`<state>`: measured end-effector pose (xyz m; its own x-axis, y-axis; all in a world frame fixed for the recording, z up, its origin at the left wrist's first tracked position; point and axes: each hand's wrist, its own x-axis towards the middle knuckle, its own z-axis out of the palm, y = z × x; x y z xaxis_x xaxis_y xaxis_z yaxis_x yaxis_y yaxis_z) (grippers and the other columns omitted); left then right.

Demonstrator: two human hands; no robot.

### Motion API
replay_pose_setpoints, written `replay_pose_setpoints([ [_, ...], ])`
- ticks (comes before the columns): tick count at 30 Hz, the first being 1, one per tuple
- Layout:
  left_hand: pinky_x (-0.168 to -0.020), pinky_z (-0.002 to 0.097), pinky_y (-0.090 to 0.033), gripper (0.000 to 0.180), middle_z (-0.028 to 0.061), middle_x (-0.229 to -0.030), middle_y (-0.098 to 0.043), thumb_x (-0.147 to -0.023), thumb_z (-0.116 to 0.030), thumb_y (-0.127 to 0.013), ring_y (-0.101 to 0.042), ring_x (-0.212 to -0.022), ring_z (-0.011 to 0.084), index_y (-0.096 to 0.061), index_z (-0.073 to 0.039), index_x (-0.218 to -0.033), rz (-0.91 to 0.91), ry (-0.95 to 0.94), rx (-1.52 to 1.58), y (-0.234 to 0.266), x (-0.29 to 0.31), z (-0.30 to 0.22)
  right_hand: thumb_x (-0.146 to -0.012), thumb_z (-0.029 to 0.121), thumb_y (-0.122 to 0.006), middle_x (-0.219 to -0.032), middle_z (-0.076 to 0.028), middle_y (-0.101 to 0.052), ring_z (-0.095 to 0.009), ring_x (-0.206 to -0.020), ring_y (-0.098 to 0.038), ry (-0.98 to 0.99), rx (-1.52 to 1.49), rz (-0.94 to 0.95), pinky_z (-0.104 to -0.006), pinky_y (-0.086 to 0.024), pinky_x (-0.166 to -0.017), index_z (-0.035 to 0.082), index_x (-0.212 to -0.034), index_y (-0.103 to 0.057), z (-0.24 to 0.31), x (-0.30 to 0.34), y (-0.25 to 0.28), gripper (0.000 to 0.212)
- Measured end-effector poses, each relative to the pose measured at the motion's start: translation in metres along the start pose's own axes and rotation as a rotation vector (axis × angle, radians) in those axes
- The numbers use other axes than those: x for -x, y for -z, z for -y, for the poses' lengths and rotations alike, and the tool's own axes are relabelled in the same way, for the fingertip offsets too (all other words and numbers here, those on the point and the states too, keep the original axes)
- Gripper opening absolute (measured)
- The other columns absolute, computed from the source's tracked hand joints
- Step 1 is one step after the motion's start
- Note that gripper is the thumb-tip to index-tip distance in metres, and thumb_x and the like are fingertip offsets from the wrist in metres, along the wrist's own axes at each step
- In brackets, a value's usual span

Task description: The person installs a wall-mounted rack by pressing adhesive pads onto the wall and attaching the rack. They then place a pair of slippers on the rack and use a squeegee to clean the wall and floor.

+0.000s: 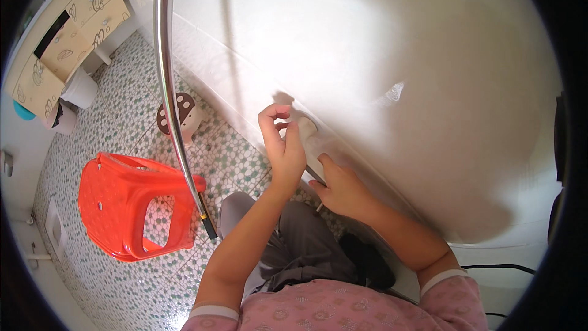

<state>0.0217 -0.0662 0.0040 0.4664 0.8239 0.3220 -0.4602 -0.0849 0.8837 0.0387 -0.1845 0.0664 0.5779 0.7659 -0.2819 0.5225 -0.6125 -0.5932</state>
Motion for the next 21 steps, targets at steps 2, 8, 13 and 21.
replay_pose_setpoints([
  [2, -0.073, 0.0231, -0.035, 0.022, 0.0048, -0.093, -0.044, -0.075, 0.006, -0.041, -0.041, -0.085, 0.0102, -0.044, -0.005, -0.094, -0.016, -0.047, -0.005, -0.005, -0.002, 0.003, -0.078, 0.016, -0.054, -0.065, -0.024, -0.054, -0.040, -0.067, -0.054, 0.032, -0.039, -0.021, -0.0455, -0.041, -0.059, -0.003, -0.092, -0.039, 0.001, -0.001, 0.003, 0.028],
  [8, -0.065, 0.0207, -0.037, 0.018, 0.0063, -0.082, -0.046, -0.074, 0.010, -0.033, -0.043, -0.069, 0.0110, -0.043, -0.003, -0.081, -0.050, -0.052, 0.281, -0.008, 0.002, 0.009, -0.079, 0.022, -0.055, -0.068, -0.024, -0.054, -0.037, -0.066, -0.055, 0.005, -0.070, 0.059, -0.0426, -0.041, -0.060, -0.003, -0.100, -0.041, -0.005, -0.007, 0.007, 0.035],
  [13, -0.059, 0.0204, -0.037, 0.019, 0.0055, -0.078, -0.045, -0.073, 0.011, -0.031, -0.042, -0.063, 0.0098, -0.044, -0.003, -0.074, 0.036, -0.056, 0.229, -0.005, 0.003, 0.009, -0.079, 0.019, -0.055, -0.068, -0.024, -0.055, -0.039, -0.069, -0.056, 0.035, -0.122, 0.067, -0.0431, -0.042, -0.061, -0.001, -0.096, -0.042, -0.008, -0.010, 0.007, 0.030],
  [21, -0.062, 0.0207, -0.036, 0.017, 0.0037, -0.075, -0.044, -0.074, 0.009, -0.032, -0.041, -0.066, 0.0093, -0.044, -0.003, -0.077, 0.062, -0.042, 0.115, -0.004, 0.002, 0.004, -0.080, 0.025, -0.054, -0.068, -0.021, -0.057, -0.034, -0.065, -0.057, 0.130, -0.152, 0.030, -0.0403, -0.043, -0.061, -0.003, -0.107, -0.041, -0.019, -0.011, -0.001, 0.041],
])
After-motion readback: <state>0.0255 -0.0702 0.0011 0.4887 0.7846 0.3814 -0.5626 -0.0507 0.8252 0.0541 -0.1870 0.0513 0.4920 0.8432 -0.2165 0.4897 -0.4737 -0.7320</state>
